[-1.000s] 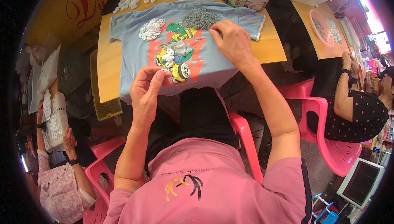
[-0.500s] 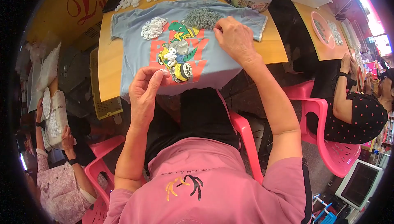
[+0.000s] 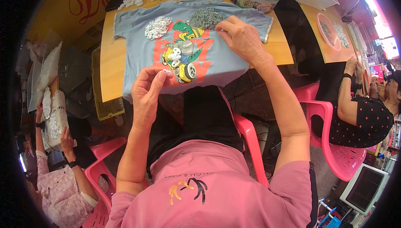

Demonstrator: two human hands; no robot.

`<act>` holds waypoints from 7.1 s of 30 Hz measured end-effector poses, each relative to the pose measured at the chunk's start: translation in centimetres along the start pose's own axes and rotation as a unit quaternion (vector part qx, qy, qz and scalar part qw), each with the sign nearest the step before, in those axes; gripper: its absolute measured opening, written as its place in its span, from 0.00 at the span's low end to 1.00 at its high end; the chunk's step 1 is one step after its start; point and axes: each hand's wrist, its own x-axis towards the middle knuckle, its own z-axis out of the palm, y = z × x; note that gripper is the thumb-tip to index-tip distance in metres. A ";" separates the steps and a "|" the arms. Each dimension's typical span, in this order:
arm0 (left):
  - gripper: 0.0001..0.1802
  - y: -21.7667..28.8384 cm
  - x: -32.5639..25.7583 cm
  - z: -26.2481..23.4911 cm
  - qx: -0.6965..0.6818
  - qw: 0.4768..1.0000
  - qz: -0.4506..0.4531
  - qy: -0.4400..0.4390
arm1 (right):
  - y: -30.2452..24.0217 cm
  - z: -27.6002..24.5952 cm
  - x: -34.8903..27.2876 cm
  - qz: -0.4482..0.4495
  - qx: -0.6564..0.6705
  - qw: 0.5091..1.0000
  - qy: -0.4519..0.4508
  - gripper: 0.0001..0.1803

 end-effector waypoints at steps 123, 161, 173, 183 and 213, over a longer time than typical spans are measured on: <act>0.07 2.5 -1.2 0.2 -0.026 0.997 -0.045 -0.065 | -12.4 -1.2 -2.1 0.036 0.488 0.862 -0.129 0.20; 0.07 3.1 -1.6 -0.5 -0.172 0.982 0.015 -0.072 | -12.5 1.1 -4.1 0.129 0.542 0.830 -0.011 0.08; 0.07 4.3 -2.3 -0.8 -0.130 0.988 0.070 -0.048 | -15.2 -2.4 -2.2 -0.037 0.286 0.957 -0.019 0.05; 0.08 4.0 -3.1 0.2 -0.017 0.994 0.111 -0.013 | -17.0 -1.4 -2.9 -0.054 0.253 0.965 0.051 0.09; 0.08 3.4 -3.0 2.3 0.040 0.991 0.130 -0.012 | -15.7 -2.2 -3.5 -0.072 0.238 0.968 0.019 0.11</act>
